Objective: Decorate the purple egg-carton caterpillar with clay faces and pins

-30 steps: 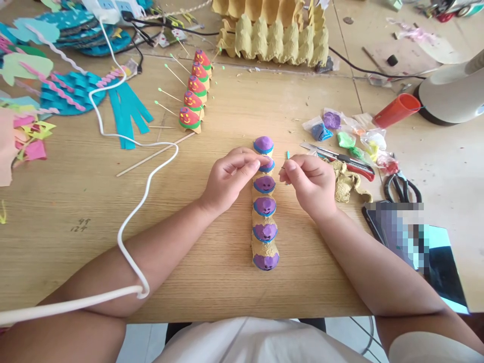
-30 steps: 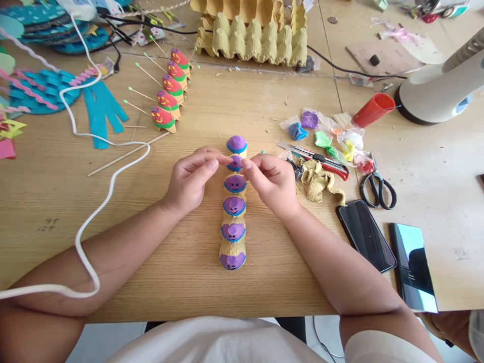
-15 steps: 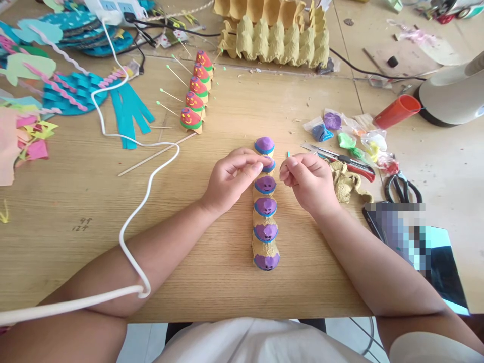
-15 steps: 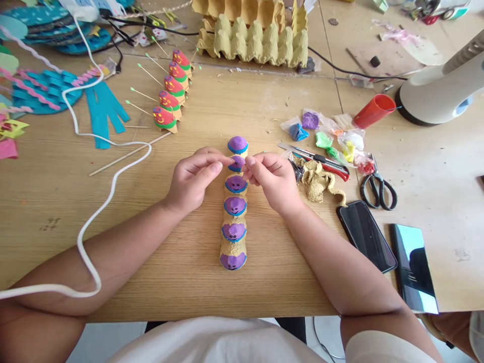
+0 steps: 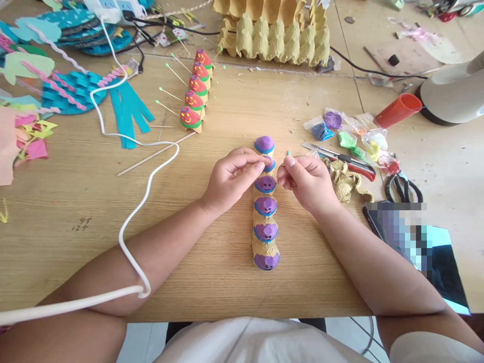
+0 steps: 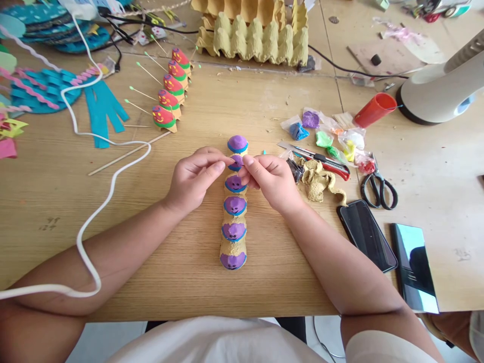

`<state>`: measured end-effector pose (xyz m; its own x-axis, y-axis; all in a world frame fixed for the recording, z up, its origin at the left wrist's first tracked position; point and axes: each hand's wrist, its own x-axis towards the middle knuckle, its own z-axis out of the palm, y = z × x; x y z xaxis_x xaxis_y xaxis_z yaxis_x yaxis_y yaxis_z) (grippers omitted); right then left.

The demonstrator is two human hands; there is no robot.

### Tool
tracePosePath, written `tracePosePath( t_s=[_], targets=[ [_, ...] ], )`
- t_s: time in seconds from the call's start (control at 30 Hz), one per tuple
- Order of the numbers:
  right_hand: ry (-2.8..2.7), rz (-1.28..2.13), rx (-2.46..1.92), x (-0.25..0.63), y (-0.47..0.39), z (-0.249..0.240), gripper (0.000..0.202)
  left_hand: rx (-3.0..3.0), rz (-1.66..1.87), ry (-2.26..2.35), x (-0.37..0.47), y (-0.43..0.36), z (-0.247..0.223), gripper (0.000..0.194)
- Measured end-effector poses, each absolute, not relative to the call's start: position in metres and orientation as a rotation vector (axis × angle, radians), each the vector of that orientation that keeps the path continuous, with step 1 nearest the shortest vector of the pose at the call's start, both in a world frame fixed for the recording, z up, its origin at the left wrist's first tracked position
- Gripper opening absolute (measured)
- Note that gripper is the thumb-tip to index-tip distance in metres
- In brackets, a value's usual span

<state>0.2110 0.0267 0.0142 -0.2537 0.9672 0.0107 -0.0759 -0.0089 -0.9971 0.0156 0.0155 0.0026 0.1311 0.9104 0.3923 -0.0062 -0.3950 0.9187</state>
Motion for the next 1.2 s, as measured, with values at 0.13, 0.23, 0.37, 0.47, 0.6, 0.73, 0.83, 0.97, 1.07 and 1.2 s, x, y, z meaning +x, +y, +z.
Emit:
tracePosePath(
  t_s=[0.13,0.23,0.37,0.47,0.6,0.73,0.83,0.97,1.07,1.2],
  targets=[
    [-1.435,1.415,-1.032,0.21,0.024,0.02,0.051,1.594,1.351,0.94,0.016,0.016,0.002,0.02],
    [-1.482,1.429,-0.996,0.209,0.024,0.023,0.05,1.612,1.325,0.94,0.015,0.017,0.0,0.018],
    [-1.514,1.443,-0.996,0.209,0.024,0.025,0.05,1.592,1.298,0.913,0.015,0.017,-0.001,0.018],
    [-1.527,1.448,-0.978,0.209,0.024,0.024,0.049,1.555,1.299,0.884,0.016,0.017,-0.001,0.02],
    [-1.54,1.445,-0.937,0.209,0.024,0.023,0.048,1.522,1.289,0.854,0.017,0.017,-0.001,0.021],
    [-1.565,1.448,-0.934,0.208,0.024,0.023,0.049,1.532,1.281,0.861,0.016,0.017,0.0,0.023],
    [-1.574,1.417,-0.964,0.208,0.024,0.024,0.052,1.547,1.298,0.88,0.015,0.017,0.0,0.026],
    [-1.608,1.343,-0.964,0.207,0.023,0.026,0.053,1.615,1.298,0.902,0.015,0.015,0.001,0.023],
    [-1.656,1.293,-0.94,0.207,0.023,0.027,0.052,1.689,1.323,0.93,0.016,0.014,0.002,0.015],
    [-1.656,1.275,-0.956,0.208,0.022,0.024,0.058,1.691,1.353,0.943,0.016,0.014,0.001,0.011]
  ],
)
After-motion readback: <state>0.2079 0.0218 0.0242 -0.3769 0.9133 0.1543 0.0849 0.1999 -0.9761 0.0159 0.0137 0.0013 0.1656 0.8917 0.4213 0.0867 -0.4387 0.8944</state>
